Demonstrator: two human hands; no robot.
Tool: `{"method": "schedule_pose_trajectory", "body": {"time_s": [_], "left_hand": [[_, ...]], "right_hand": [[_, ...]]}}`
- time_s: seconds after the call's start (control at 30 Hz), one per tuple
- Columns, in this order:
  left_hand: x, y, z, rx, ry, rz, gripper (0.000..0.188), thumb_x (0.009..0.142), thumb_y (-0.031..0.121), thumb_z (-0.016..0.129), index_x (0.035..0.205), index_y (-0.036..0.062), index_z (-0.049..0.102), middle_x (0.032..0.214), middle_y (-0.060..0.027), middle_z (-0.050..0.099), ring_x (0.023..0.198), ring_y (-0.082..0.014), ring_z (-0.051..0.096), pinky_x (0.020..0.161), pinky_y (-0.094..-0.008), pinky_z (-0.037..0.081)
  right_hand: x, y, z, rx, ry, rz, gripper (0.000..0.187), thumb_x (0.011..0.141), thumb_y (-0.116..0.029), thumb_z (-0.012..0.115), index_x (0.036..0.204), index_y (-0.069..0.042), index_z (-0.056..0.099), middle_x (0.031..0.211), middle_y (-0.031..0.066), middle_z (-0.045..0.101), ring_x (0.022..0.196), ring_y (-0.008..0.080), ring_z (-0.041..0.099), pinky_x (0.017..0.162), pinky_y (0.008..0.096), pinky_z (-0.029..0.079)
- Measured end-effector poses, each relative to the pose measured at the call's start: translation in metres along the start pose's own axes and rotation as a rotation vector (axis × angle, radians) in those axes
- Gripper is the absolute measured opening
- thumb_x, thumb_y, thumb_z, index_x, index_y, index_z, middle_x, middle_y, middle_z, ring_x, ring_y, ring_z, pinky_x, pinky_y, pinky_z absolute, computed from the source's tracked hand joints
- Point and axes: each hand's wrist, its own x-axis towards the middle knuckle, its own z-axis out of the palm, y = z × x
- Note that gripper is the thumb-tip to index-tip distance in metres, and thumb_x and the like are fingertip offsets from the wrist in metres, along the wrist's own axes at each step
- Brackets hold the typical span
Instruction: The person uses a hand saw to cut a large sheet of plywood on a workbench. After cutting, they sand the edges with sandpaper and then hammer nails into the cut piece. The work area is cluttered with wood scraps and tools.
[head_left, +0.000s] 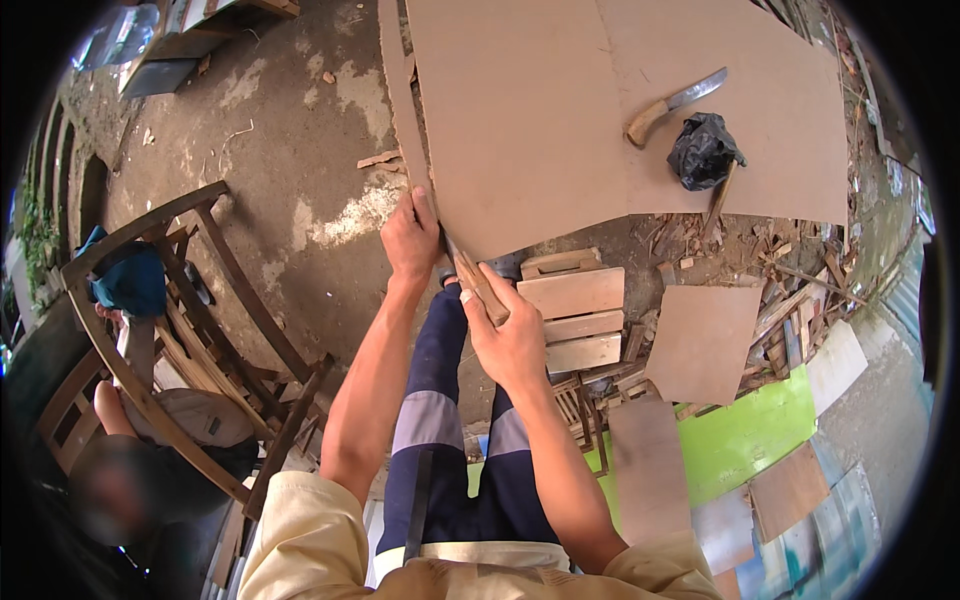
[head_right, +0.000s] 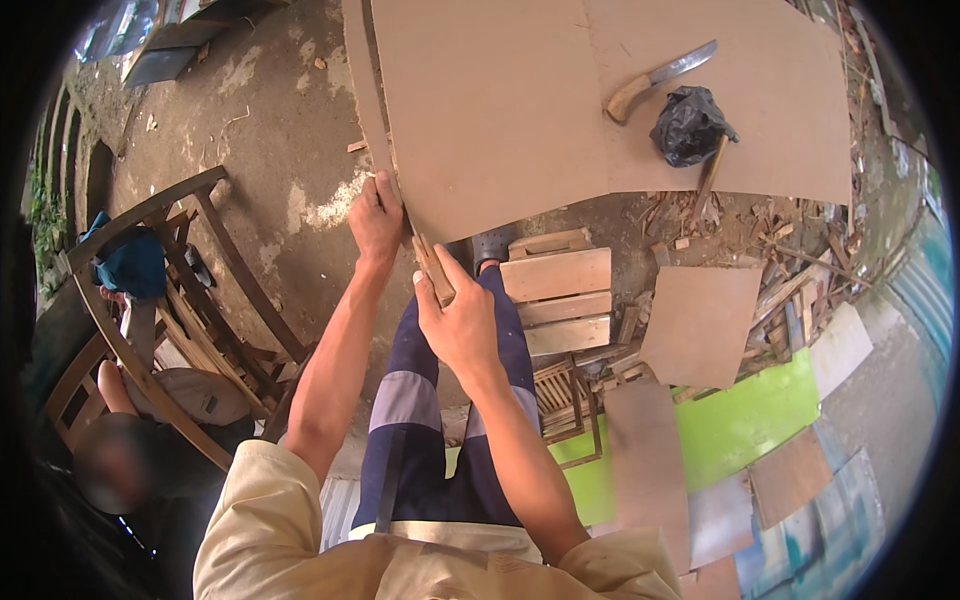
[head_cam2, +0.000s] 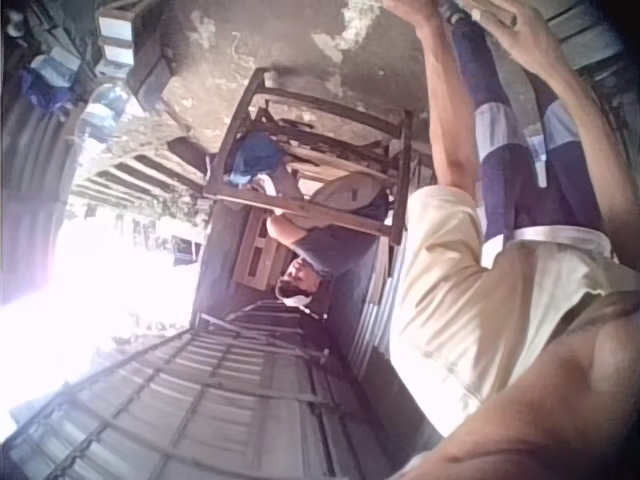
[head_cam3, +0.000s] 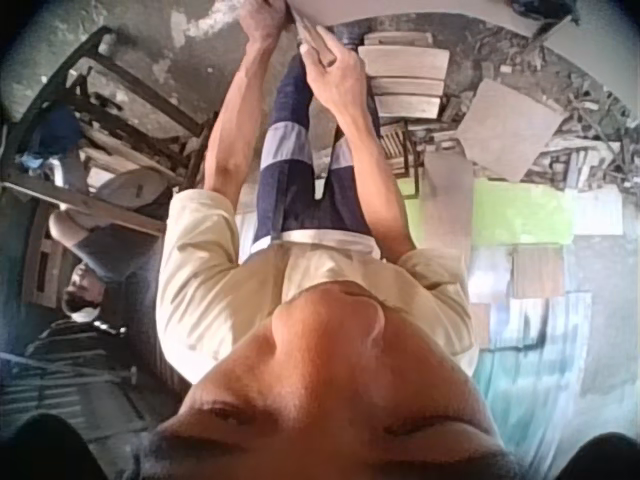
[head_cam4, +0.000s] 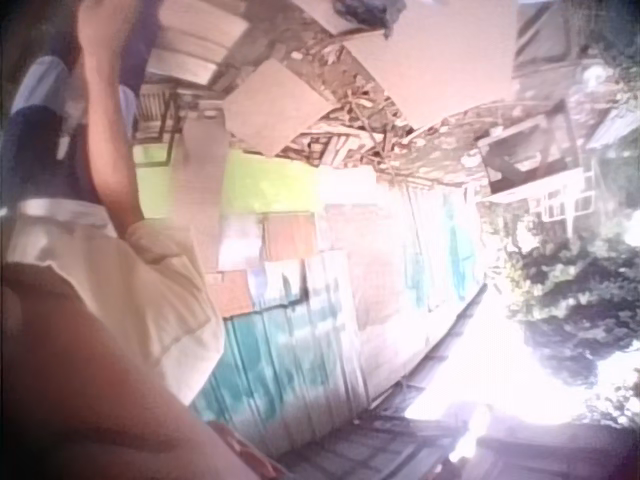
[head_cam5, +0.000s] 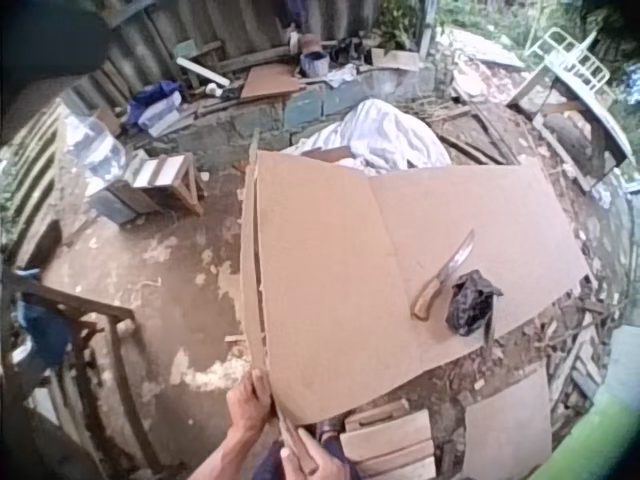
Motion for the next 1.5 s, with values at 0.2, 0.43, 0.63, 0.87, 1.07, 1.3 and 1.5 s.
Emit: {"method": "schedule_pose_trajectory", "body": {"time_s": [0.2, 0.43, 0.63, 0.87, 1.07, 1.3, 1.5], "left_hand": [[-0.001, 0.011, -0.008, -0.055, 0.043, 0.025, 0.036, 0.105, 0.025, 0.057, 0.080, 0.0002, 0.059, 0.066, -0.0252, 0.061, 0.060, -0.0436, 0.063, 0.053, -0.0480, 0.048], [0.000, 0.014, -0.010, -0.080, -0.022, -0.029, 0.035, 0.104, 0.024, 0.057, 0.079, 0.0000, 0.060, 0.067, -0.0244, 0.062, 0.059, -0.0424, 0.063, 0.054, -0.0482, 0.047], [0.001, 0.014, -0.013, -0.048, 0.025, 0.008, 0.035, 0.105, 0.024, 0.057, 0.079, -0.0003, 0.058, 0.067, -0.0238, 0.062, 0.058, -0.0418, 0.062, 0.053, -0.0482, 0.046], [-0.002, 0.003, -0.006, -0.020, 0.089, 0.043, 0.033, 0.105, 0.026, 0.057, 0.081, 0.0030, 0.058, 0.064, -0.0226, 0.061, 0.055, -0.0417, 0.061, 0.049, -0.0481, 0.046], [0.025, -0.049, -0.060, 0.061, 0.057, -0.103, 0.037, 0.106, 0.032, 0.055, 0.087, 0.0014, 0.063, 0.065, -0.0225, 0.062, 0.056, -0.0402, 0.061, 0.054, -0.0474, 0.047], [0.036, -0.086, -0.072, 0.145, -0.015, -0.205, 0.040, 0.106, 0.037, 0.054, 0.114, 0.0009, 0.069, 0.094, -0.0229, 0.070, 0.087, -0.0370, 0.070, 0.077, -0.0464, 0.053], [0.044, -0.030, -0.023, -0.229, -0.230, -0.161, 0.049, 0.105, 0.041, 0.055, 0.132, 0.0009, 0.065, 0.115, -0.0212, 0.072, 0.105, -0.0323, 0.071, 0.092, -0.0423, 0.053]], "right_hand": [[-0.031, 0.007, -0.003, 0.063, 0.057, -0.092, 0.049, 0.098, -0.024, 0.066, 0.138, 0.004, 0.058, 0.115, 0.0259, 0.072, 0.108, 0.0393, 0.071, 0.090, 0.0423, 0.058], [-0.097, 0.004, -0.034, 0.059, 0.056, -0.088, 0.049, 0.095, -0.012, 0.069, 0.139, 0.006, 0.056, 0.113, 0.0251, 0.073, 0.104, 0.0337, 0.074, 0.084, 0.0382, 0.060], [-0.120, 0.001, -0.046, 0.092, 0.072, -0.075, 0.046, 0.096, -0.012, 0.068, 0.137, 0.007, 0.058, 0.104, 0.0244, 0.075, 0.093, 0.0346, 0.076, 0.077, 0.0394, 0.059], [0.032, 0.030, 0.044, 0.076, 0.030, -0.034, 0.049, 0.097, -0.025, 0.069, 0.135, 0.005, 0.060, 0.116, 0.0264, 0.072, 0.111, 0.0339, 0.072, 0.090, 0.0365, 0.055], [-0.033, 0.022, 0.021, 0.085, 0.046, -0.167, 0.048, 0.096, -0.021, 0.069, 0.135, 0.006, 0.060, 0.104, 0.0267, 0.073, 0.094, 0.0381, 0.074, 0.077, 0.0387, 0.058], [-0.130, 0.071, -0.051, 0.016, -0.047, -0.204, 0.049, 0.092, -0.017, 0.073, 0.136, 0.003, 0.062, 0.097, 0.0248, 0.074, 0.077, 0.0332, 0.076, 0.067, 0.0359, 0.057], [-0.147, 0.111, -0.075, -0.144, 0.035, -0.115, 0.051, 0.092, -0.022, 0.073, 0.138, -0.001, 0.062, 0.101, 0.0239, 0.075, 0.088, 0.0316, 0.077, 0.075, 0.0362, 0.058]]}}
